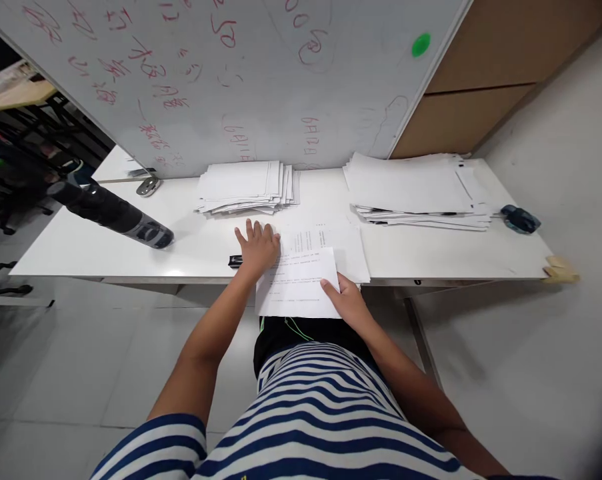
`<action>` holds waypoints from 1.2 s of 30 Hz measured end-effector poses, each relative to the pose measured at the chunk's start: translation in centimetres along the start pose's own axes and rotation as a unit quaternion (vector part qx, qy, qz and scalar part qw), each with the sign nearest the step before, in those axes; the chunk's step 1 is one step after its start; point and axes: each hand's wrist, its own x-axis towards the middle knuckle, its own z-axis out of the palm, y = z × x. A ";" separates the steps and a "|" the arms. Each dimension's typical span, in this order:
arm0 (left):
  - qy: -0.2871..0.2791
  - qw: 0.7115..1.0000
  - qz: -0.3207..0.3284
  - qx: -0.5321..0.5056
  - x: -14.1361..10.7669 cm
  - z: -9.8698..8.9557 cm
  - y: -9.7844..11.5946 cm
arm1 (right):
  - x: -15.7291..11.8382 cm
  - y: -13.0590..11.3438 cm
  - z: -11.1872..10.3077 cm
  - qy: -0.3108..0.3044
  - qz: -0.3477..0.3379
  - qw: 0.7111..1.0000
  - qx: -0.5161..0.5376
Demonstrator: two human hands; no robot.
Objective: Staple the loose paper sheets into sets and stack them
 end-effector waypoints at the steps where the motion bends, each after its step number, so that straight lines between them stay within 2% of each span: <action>1: 0.000 1.000 -0.007 -0.012 0.0 -0.2 -0.1 | -0.1 0.1 0.0 0.001 0.000 1.000 -0.001; 4: 0.025 0.995 -0.026 -0.095 -0.1 -1.3 -0.4 | -0.5 0.4 0.0 -0.009 0.001 1.000 -0.008; 8: 0.120 0.964 -0.002 -0.236 -1.8 -2.7 -1.7 | -0.8 0.6 0.0 -0.014 -0.009 1.000 -0.015; 10: 0.123 0.970 0.009 -0.209 -3.1 -2.6 -2.9 | -0.7 0.5 0.0 -0.013 -0.021 1.000 -0.015; 13: 0.080 0.994 0.011 -0.073 -4.5 -1.4 -4.9 | -0.4 -0.3 -0.7 -0.023 -0.032 0.999 -0.011; 17: 0.107 0.994 -0.010 -0.010 -4.7 0.5 -6.2 | -0.5 -2.1 -3.6 -0.025 -0.025 0.999 -0.018; 20: 0.147 0.989 -0.024 0.002 -4.4 1.3 -5.9 | -1.1 -2.8 -6.2 0.029 -0.042 0.999 -0.013; 23: 0.178 0.983 -0.032 0.022 -4.2 1.6 -5.6 | -1.5 -2.0 -7.7 0.084 -0.073 0.993 0.024; 25: 0.193 0.980 -0.031 0.030 -4.2 1.7 -5.5 | -1.4 -0.8 -7.9 0.096 -0.079 0.991 0.045; 30: 0.205 0.977 -0.020 0.051 -4.2 1.9 -5.7 | -0.9 1.6 -6.8 0.075 -0.061 0.995 0.038; 36: 0.201 0.978 -0.027 0.053 -4.2 1.8 -5.6 | -0.2 0.8 -5.5 0.086 -0.061 0.991 0.085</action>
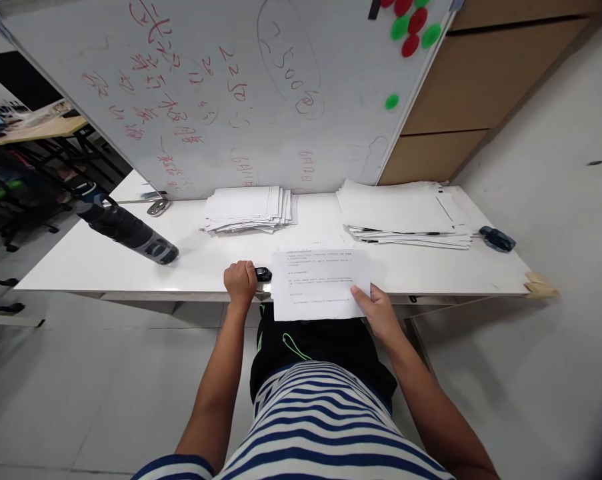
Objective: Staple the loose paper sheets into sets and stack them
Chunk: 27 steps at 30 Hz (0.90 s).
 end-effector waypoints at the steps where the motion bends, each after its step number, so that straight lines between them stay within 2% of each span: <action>1: -0.002 1.000 -0.001 -0.001 0.0 0.0 0.0 | 0.2 -0.3 0.3 0.001 -0.002 1.000 -0.001; 4: -0.002 1.000 -0.001 -0.001 0.0 0.1 0.0 | 1.4 -1.3 1.2 0.010 -0.028 0.998 -0.051; 6: 0.000 1.000 -0.002 -0.004 -0.1 0.1 0.0 | 2.6 -1.4 1.7 0.047 -0.065 0.986 -0.147; 8: 0.001 1.000 -0.003 -0.008 -0.1 0.2 -0.1 | 3.9 -0.9 2.0 0.097 -0.109 0.945 -0.293; 10: 0.005 1.000 -0.003 -0.010 -0.1 0.2 -0.1 | 5.1 0.1 2.1 0.119 -0.137 0.881 -0.437; 11: 0.007 1.000 -0.002 -0.009 -0.1 0.2 -0.1 | 5.5 0.6 2.1 0.117 -0.133 0.857 -0.484; 13: 0.011 1.000 0.001 -0.011 -0.1 0.3 -0.1 | 5.9 1.7 2.0 0.105 -0.105 0.833 -0.532; 15: 0.013 1.000 0.001 -0.017 -0.1 0.3 -0.1 | 6.0 2.4 1.8 0.099 -0.078 0.827 -0.548; 19: 0.025 1.000 0.004 -0.019 -0.2 0.3 -0.1 | 6.2 2.4 0.9 0.105 -0.069 0.831 -0.542; 23: 0.033 0.999 0.003 -0.017 -0.2 0.3 0.1 | 7.6 2.5 -0.8 0.166 -0.095 0.834 -0.518; 27: 0.056 0.998 -0.039 -0.010 0.0 0.4 0.2 | 8.9 3.5 -2.1 0.216 -0.109 0.831 -0.501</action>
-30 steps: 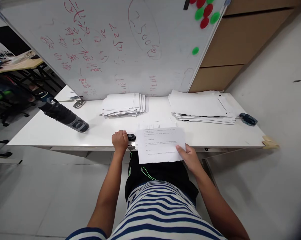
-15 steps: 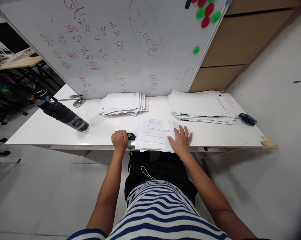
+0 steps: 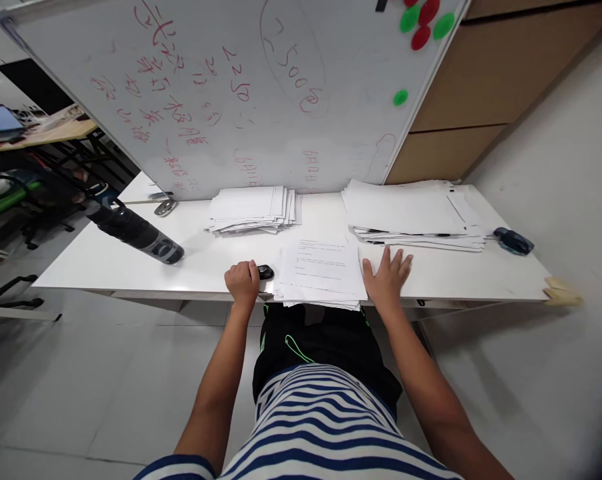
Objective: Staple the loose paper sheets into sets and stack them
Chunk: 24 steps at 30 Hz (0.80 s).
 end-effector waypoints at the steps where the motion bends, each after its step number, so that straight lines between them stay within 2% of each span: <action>1: 0.006 1.000 -0.011 -0.001 0.1 0.0 0.0 | 0.0 0.2 0.2 0.002 -0.003 1.000 -0.002; 5: 0.015 0.999 -0.015 -0.036 0.2 -0.4 0.2 | -0.4 0.1 0.4 0.008 -0.018 1.000 -0.004; 10: 0.009 0.998 -0.020 -0.063 0.8 -2.4 1.1 | -0.2 -0.2 0.2 0.020 -0.008 0.999 0.027; 13: 0.010 0.997 -0.015 -0.070 2.9 -3.6 1.7 | 0.1 0.0 0.4 0.035 0.017 0.997 0.073; 15: -0.010 0.996 0.013 -0.089 5.5 -3.7 2.1 | 0.3 0.1 0.4 0.046 0.029 0.994 0.095; 18: -0.055 0.993 0.036 -0.102 10.5 -2.2 2.8 | 0.3 0.1 0.6 0.049 0.030 0.993 0.101; 21: -0.122 0.990 0.004 -0.066 15.2 0.6 3.7 | 0.3 0.1 0.6 0.051 0.025 0.993 0.099; 24: -0.187 0.982 -0.011 -0.018 18.1 2.9 4.0 | 0.3 0.0 0.7 0.062 0.030 0.993 0.098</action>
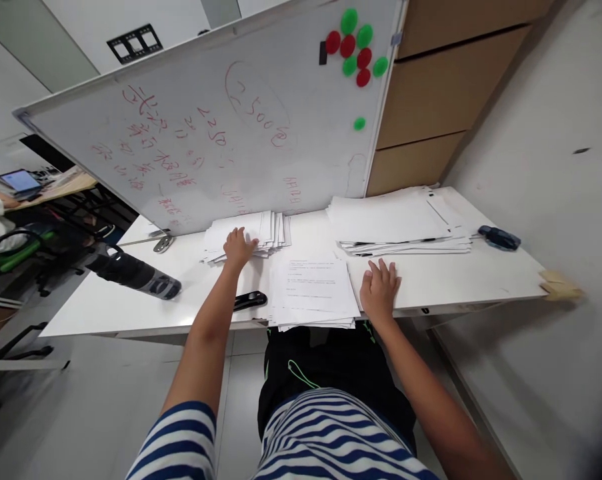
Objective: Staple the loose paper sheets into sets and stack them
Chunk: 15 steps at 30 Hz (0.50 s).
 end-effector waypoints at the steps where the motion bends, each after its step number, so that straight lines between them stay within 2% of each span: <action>1: -0.020 1.000 -0.006 0.009 0.6 0.3 -0.1 | 0.0 0.0 0.0 0.004 0.002 1.000 0.001; 5: -0.049 0.998 -0.016 0.029 1.6 1.0 -1.1 | 0.0 -0.2 0.0 0.015 0.000 1.000 -0.001; 15: -0.009 0.995 0.005 0.096 2.2 1.3 -2.5 | 0.0 -0.2 0.0 0.014 -0.010 1.000 -0.010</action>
